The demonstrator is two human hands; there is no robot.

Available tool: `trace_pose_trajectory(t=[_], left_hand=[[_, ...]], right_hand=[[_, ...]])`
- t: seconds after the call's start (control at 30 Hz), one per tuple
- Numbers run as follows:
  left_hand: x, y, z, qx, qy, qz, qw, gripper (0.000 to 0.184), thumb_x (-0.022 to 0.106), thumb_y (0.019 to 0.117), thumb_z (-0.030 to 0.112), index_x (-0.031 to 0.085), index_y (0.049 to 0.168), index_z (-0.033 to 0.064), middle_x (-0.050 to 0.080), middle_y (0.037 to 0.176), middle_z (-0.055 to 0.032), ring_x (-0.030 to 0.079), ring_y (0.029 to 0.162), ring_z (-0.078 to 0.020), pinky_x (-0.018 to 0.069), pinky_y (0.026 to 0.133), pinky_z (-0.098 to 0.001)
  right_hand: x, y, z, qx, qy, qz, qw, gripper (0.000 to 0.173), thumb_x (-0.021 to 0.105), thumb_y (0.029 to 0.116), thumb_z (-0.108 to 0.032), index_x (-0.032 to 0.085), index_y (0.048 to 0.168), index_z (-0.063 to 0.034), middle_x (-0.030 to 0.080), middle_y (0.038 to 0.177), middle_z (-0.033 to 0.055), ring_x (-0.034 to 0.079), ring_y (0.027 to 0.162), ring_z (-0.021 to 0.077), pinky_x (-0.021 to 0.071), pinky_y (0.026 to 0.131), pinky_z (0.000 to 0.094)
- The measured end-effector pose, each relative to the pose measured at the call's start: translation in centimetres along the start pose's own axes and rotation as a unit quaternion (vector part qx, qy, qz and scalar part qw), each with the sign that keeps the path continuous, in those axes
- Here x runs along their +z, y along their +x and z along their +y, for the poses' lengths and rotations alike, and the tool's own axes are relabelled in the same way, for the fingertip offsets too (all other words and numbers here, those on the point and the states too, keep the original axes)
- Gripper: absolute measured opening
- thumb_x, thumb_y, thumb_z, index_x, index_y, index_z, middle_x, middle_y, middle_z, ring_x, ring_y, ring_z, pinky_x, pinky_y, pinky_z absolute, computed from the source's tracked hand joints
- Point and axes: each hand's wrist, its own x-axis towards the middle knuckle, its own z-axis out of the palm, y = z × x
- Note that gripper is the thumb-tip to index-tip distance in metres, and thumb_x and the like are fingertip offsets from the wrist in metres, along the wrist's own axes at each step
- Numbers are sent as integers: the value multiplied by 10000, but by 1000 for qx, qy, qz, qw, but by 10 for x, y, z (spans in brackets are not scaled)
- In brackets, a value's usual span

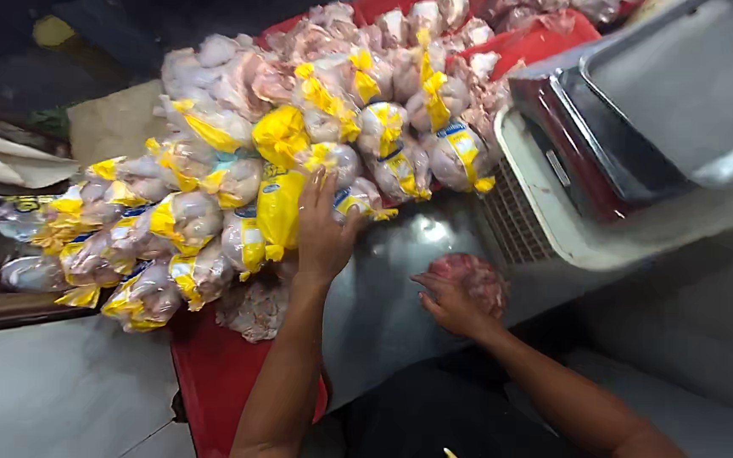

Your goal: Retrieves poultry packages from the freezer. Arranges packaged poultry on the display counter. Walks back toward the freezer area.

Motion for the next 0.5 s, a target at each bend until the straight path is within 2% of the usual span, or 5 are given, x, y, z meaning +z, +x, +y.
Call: trace_pose_trajectory(t=[0.2,0.27,0.33,0.43,0.5], left_hand=[[55,-124,-1,-26,-113,-95,989,540,554,1008,330,517,1480,73,575,1446,-140,582,1307,-255,504,1080,-481],[73,-168,6,-7,-138,-156,978,516,607,983,300,566,1434,52,613,1396,-160,613,1270,-271,515,1070,-475],[87,-184,24,23,-172,-225,959,539,643,961,299,572,1436,52,584,1440,-167,561,1342,-283,466,1129,-476],[129,-157,52,-30,-224,-297,928,866,748,893,459,386,1566,52,444,1543,-224,494,1384,-359,448,1124,-545],[167,-123,67,-58,-220,-312,922,1147,840,762,552,241,1625,90,349,1587,-288,471,1378,-461,458,1081,-638]], right_hand=[[-22,-54,36,144,-107,176,968,364,512,1010,-288,716,1280,-153,710,1253,83,643,1209,266,497,1062,538],[-29,-80,35,191,-90,217,953,347,527,1016,-258,709,1283,-132,709,1232,96,669,1152,251,538,1011,519],[-27,-106,29,239,-60,260,934,325,542,1026,-246,703,1297,-163,711,1228,71,693,1078,207,574,952,473],[3,-148,42,341,39,305,888,360,568,1023,-267,661,1351,-152,702,1236,106,701,1021,237,583,886,478],[29,-158,67,389,209,312,842,511,570,1047,-321,485,1511,-125,638,1331,184,690,1081,348,600,851,561]])
